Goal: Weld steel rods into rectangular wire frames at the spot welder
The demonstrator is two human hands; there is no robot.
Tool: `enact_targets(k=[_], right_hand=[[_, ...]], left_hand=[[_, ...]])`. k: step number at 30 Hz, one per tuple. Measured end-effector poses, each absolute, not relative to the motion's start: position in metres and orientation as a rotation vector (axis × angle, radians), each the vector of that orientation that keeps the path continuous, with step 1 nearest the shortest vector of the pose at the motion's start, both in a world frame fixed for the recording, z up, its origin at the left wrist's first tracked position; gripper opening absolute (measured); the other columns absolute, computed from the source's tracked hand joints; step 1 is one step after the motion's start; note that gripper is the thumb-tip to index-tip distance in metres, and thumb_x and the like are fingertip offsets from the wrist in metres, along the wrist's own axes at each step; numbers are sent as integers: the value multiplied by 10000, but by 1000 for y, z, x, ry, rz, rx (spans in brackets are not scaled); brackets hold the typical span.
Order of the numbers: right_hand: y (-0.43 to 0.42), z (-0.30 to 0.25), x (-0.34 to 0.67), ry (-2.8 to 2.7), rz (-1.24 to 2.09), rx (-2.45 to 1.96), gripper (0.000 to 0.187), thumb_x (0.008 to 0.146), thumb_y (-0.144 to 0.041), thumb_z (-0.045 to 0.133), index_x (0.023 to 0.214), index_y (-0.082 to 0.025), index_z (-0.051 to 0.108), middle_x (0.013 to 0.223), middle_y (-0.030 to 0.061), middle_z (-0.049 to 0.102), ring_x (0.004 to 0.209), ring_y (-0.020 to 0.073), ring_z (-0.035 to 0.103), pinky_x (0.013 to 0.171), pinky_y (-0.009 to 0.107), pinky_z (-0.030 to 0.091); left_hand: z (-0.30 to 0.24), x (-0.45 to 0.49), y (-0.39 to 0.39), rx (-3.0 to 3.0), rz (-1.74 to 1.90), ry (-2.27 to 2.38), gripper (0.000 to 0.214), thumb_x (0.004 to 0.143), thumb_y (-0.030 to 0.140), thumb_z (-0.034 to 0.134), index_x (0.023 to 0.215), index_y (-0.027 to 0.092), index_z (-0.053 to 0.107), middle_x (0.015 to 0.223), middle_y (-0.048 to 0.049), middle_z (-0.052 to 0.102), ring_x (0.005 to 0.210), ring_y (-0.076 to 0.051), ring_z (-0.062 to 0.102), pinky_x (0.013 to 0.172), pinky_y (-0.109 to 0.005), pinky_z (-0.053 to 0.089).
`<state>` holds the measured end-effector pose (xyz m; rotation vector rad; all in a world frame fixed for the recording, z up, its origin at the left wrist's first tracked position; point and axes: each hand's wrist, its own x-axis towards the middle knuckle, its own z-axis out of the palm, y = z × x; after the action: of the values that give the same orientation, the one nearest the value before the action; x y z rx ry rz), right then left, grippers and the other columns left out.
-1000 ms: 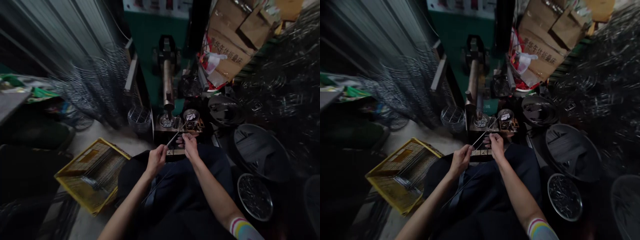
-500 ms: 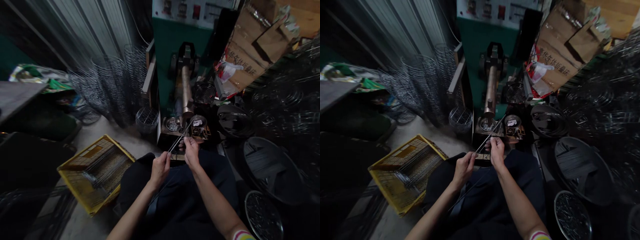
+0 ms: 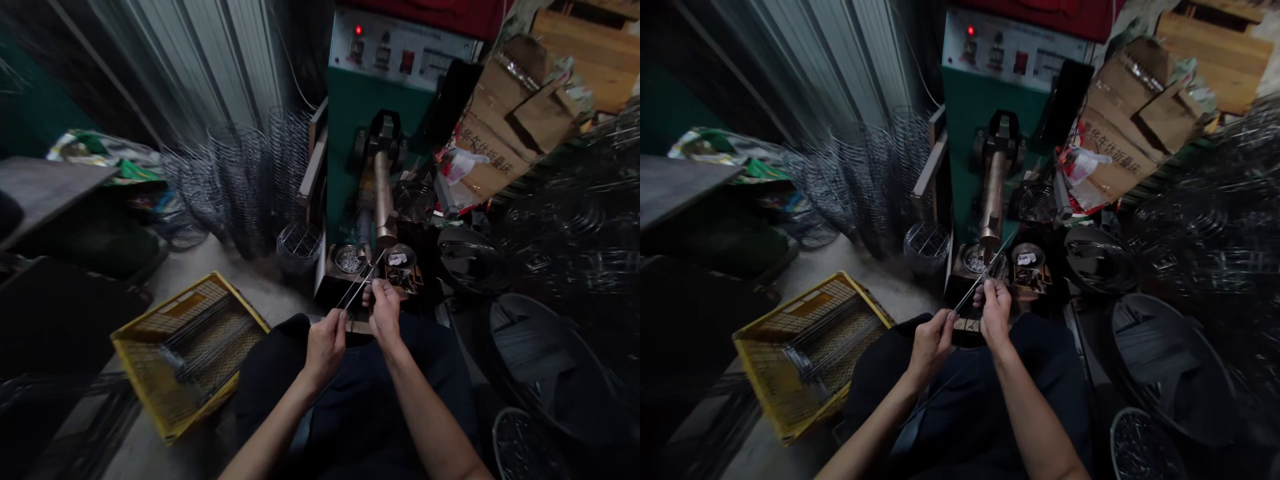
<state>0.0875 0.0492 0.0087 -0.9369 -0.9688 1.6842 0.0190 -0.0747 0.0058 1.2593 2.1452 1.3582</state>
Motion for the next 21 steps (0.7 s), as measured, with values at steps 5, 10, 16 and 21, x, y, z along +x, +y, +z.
enact_targets(k=[5, 10, 16, 21], right_hand=[[53, 7, 85, -952, 1679, -931, 284, 728, -402, 728, 792, -182, 559, 640, -35, 598, 515, 78, 528, 436, 180, 411], [56, 8, 83, -965, 1689, -933, 286, 724, -400, 731, 797, -182, 561, 634, -39, 593, 512, 77, 526, 433, 178, 404], [59, 8, 81, -975, 1703, -897, 278, 727, -394, 726, 781, -181, 555, 637, -39, 588, 517, 72, 521, 448, 175, 405], [63, 8, 79, -1007, 1682, -910, 269, 742, -400, 708, 773, -187, 547, 647, -38, 583, 514, 74, 517, 454, 185, 408]], left_hand=[[7, 16, -71, 1257, 1344, 2168, 308, 967, 317, 391, 777, 179, 590, 572, 16, 529, 493, -114, 506, 532, -226, 326], [10, 15, -70, 1263, 1344, 2172, 306, 965, 319, 384, 785, 183, 591, 585, 5, 555, 511, -125, 536, 544, -229, 339], [12, 12, -68, 1265, 1339, 2186, 299, 957, 317, 384, 768, 195, 581, 562, 5, 543, 488, -127, 519, 524, -229, 328], [12, 10, -64, 1260, 1339, 2179, 298, 960, 320, 381, 755, 198, 560, 580, 3, 549, 490, -123, 503, 527, -232, 321]])
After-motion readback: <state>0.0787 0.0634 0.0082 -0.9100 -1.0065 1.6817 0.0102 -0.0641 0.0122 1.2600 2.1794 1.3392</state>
